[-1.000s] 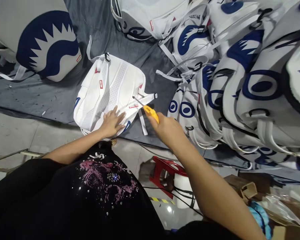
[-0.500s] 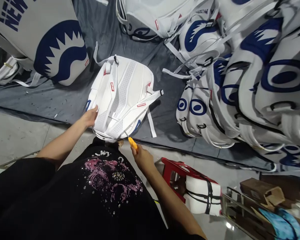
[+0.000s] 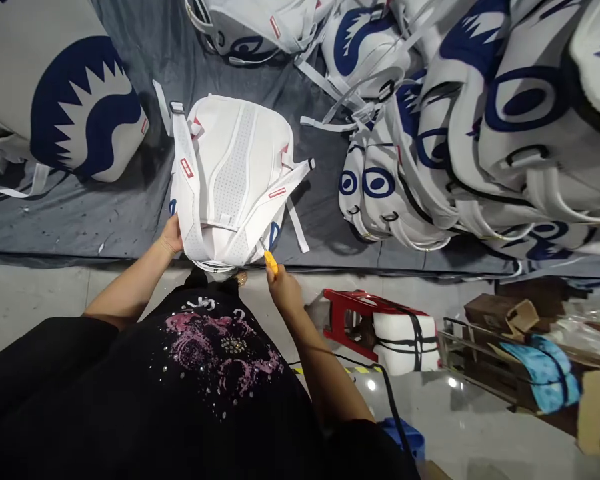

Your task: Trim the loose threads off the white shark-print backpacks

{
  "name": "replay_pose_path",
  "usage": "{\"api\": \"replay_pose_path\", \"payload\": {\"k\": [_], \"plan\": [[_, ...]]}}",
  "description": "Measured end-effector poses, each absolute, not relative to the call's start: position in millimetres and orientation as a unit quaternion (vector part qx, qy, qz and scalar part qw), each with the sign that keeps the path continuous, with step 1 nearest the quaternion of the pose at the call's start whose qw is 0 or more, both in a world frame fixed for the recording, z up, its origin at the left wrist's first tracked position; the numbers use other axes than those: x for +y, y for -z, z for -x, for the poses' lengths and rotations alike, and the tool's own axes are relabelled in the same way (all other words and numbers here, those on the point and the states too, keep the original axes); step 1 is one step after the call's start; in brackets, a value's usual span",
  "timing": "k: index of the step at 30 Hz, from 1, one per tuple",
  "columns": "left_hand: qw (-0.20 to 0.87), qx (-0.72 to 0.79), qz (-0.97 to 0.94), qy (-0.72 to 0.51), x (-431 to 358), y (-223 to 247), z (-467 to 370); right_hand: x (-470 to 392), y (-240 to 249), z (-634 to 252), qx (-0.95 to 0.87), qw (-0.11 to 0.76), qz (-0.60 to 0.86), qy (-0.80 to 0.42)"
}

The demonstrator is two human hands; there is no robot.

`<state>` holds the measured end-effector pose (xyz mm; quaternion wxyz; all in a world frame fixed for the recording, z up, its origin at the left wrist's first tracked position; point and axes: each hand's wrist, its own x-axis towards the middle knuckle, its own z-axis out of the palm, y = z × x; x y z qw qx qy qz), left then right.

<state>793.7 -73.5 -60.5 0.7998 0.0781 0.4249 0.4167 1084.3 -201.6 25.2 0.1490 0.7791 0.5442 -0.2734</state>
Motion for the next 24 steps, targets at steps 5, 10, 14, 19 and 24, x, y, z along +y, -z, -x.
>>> {"api": "replay_pose_path", "payload": {"k": [5, 10, 14, 19, 24], "plan": [[0.795, 0.414, -0.097, -0.432, -73.0, 59.1, -791.8, -225.8, -59.7, -1112.8, 0.527, 0.065, -0.775, 0.343], [0.798, 0.419, -0.108, -0.419, -71.7, 58.5, -790.6, -263.4, -111.1, -1122.2, 0.522, 0.062, -0.731, 0.435], [0.791, 0.425, -0.123, -0.423, -71.9, 60.0, -792.2, -261.8, -119.1, -1116.7, 0.543, 0.119, -0.71, 0.431], [0.774, 0.432, -0.127, -0.445, -74.3, 57.1, -796.8, -248.1, -96.0, -1124.5, 0.566, 0.131, -0.733, 0.354], [0.748, 0.454, -0.117, -0.47, -77.1, 49.1, -801.2, -225.8, -57.2, -1112.8, 0.591, 0.182, -0.74, 0.263]]}}
